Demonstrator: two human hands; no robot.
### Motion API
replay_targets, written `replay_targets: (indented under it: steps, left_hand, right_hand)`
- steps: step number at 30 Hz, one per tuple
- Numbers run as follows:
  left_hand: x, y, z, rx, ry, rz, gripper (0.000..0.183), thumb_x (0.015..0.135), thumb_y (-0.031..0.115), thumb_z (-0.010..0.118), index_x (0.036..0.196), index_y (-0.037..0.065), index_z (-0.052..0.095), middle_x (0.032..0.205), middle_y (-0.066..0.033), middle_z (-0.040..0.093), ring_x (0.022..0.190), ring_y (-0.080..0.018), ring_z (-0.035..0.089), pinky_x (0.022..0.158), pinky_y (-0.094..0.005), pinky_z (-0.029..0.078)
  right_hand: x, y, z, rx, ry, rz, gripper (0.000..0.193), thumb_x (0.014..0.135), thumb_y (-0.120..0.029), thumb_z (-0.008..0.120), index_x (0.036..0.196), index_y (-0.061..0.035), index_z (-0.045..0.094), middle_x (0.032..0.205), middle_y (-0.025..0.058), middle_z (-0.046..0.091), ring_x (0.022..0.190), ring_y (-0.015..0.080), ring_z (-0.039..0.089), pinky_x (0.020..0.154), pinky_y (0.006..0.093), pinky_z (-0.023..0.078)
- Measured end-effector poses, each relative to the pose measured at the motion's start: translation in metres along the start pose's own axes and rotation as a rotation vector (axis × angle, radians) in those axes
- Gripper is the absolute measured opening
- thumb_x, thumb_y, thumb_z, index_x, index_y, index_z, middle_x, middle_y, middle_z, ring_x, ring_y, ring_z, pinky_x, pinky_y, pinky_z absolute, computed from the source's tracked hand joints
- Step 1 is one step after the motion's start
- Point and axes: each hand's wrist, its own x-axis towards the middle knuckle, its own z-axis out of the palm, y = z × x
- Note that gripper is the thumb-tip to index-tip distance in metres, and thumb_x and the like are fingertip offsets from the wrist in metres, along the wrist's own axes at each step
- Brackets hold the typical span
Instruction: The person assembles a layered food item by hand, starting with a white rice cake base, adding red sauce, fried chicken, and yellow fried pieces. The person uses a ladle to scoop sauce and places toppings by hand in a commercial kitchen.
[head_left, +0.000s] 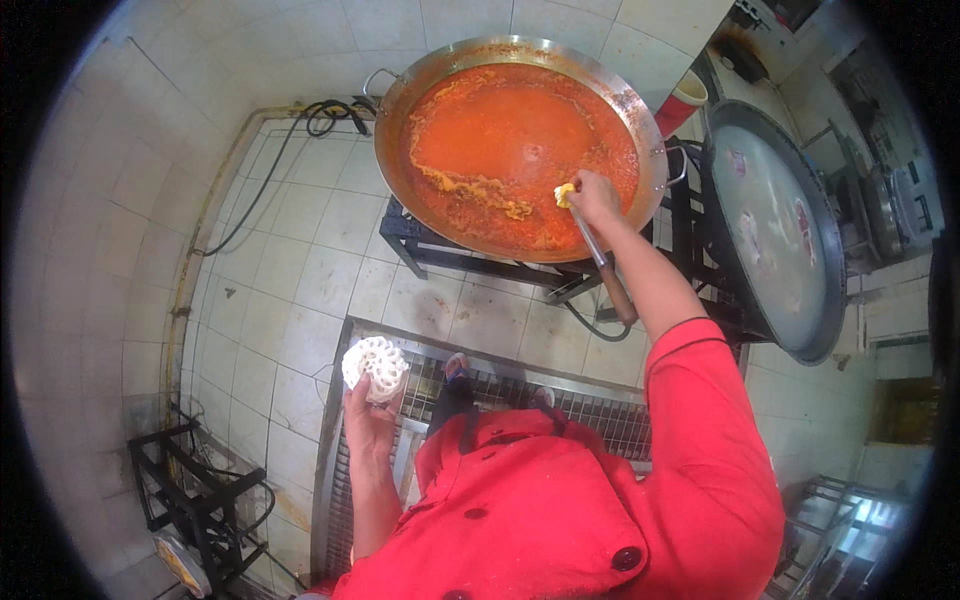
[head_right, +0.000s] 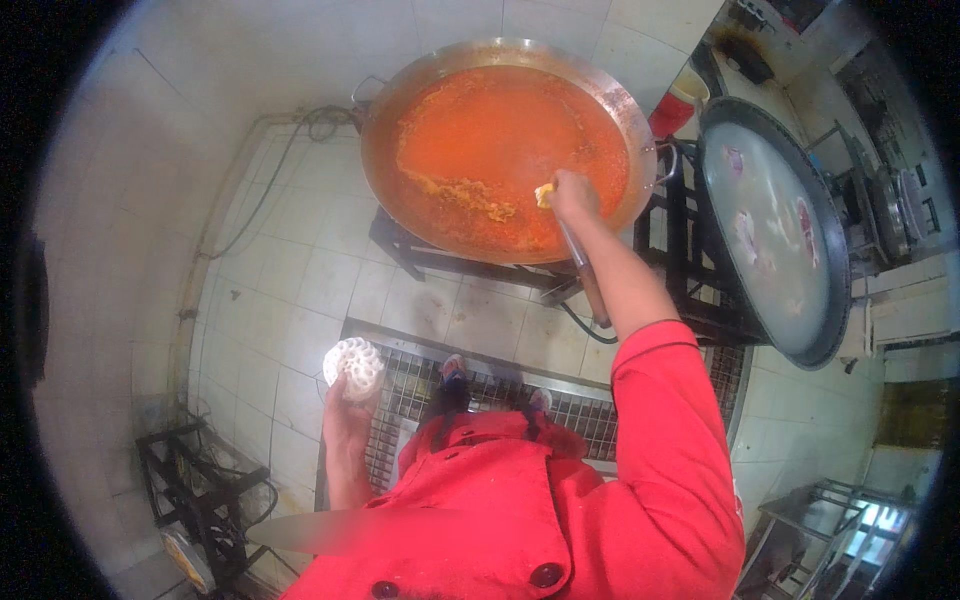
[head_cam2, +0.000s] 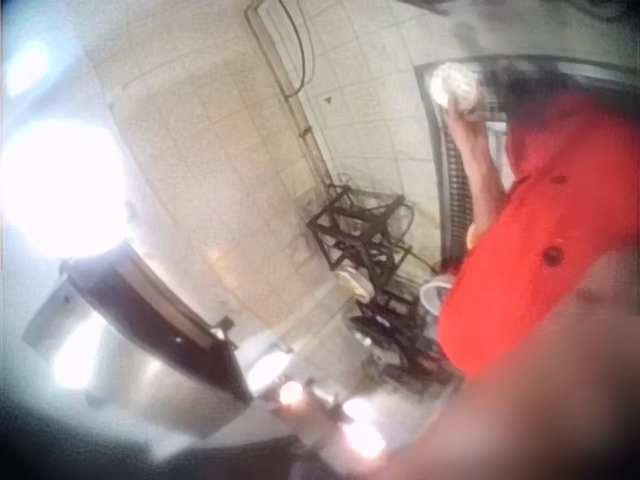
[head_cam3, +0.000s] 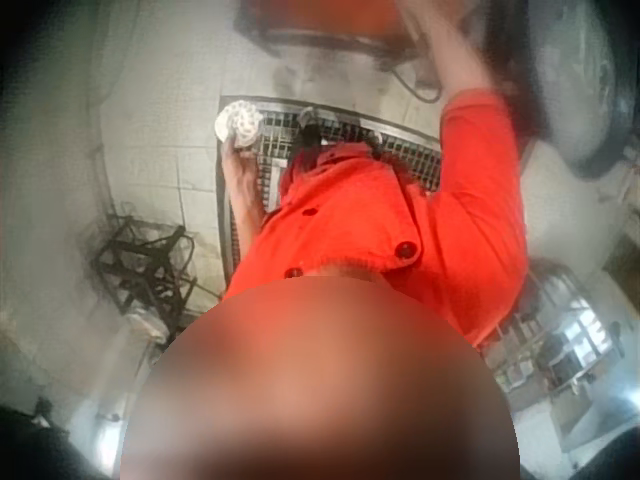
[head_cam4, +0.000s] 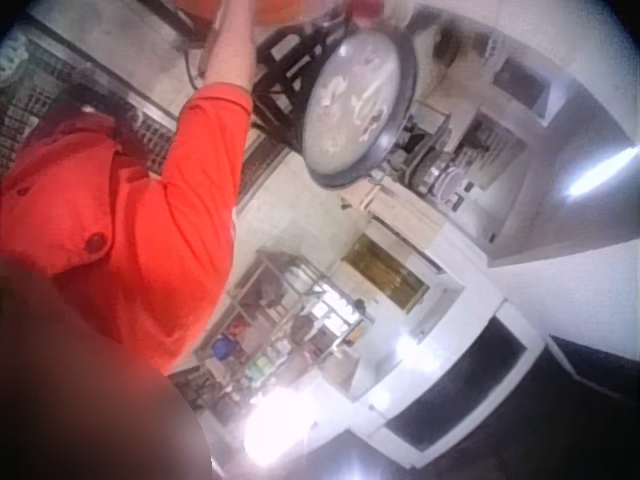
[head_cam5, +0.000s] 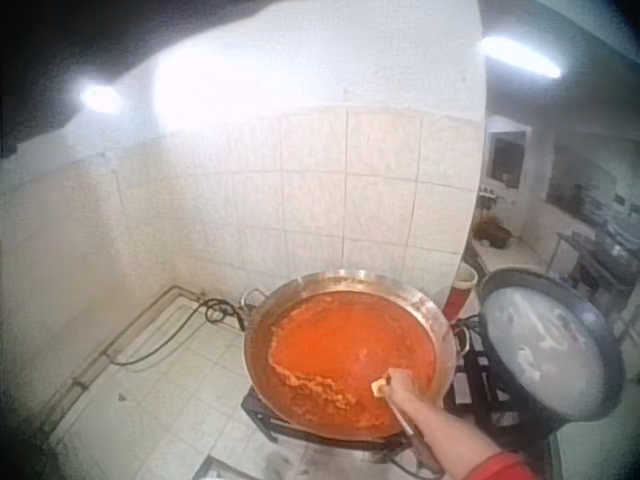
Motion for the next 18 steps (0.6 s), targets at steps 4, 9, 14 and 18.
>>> replay_targets:
  steps: [4, 9, 14, 18]
  left_hand:
    - [0.038, 0.031, -0.006, 0.049, 0.073, -0.015, 0.048, 0.093, 0.018, 0.065, 0.133, 0.007, 0.04, 0.135, -0.013, 0.053, 0.121, -0.0282, 0.057, 0.097, -0.0456, 0.053]
    - [0.069, 0.057, -0.01, 0.062, 0.066, -0.011, 0.047, 0.093, 0.018, 0.065, 0.131, 0.006, 0.039, 0.135, -0.0143, 0.052, 0.121, -0.0288, 0.057, 0.096, -0.0454, 0.053]
    - [0.088, 0.067, 0.01, 0.07, -0.008, -0.004, 0.046, 0.094, 0.016, 0.064, 0.13, 0.005, 0.039, 0.134, -0.0147, 0.053, 0.12, -0.0299, 0.058, 0.093, -0.0436, 0.056]
    - [0.101, 0.062, 0.03, 0.084, -0.086, -0.034, 0.046, 0.094, 0.016, 0.064, 0.131, 0.005, 0.039, 0.134, -0.0149, 0.053, 0.119, -0.0304, 0.059, 0.092, -0.0438, 0.056]
  right_hand:
    - [0.019, -0.01, 0.045, -0.275, 0.101, -0.131, 0.02, 0.078, -0.017, 0.073, 0.096, -0.0094, 0.069, 0.099, 0.0119, 0.071, 0.098, 0.0296, 0.067, 0.082, 0.0446, 0.053]
    - [0.012, -0.021, 0.063, -0.208, -0.012, 0.008, 0.02, 0.08, -0.017, 0.072, 0.097, -0.0073, 0.068, 0.101, 0.0133, 0.07, 0.1, 0.0308, 0.066, 0.084, 0.0461, 0.053]
    - [-0.002, -0.023, 0.02, 0.177, 0.104, 0.114, 0.026, 0.081, -0.018, 0.075, 0.101, -0.003, 0.068, 0.1, 0.0143, 0.071, 0.096, 0.0277, 0.069, 0.083, 0.0406, 0.054]
    - [-0.023, -0.018, 0.0, 0.622, 0.172, 0.176, 0.029, 0.08, -0.015, 0.077, 0.105, -0.0023, 0.068, 0.101, 0.0137, 0.072, 0.093, 0.0229, 0.069, 0.082, 0.0346, 0.054]
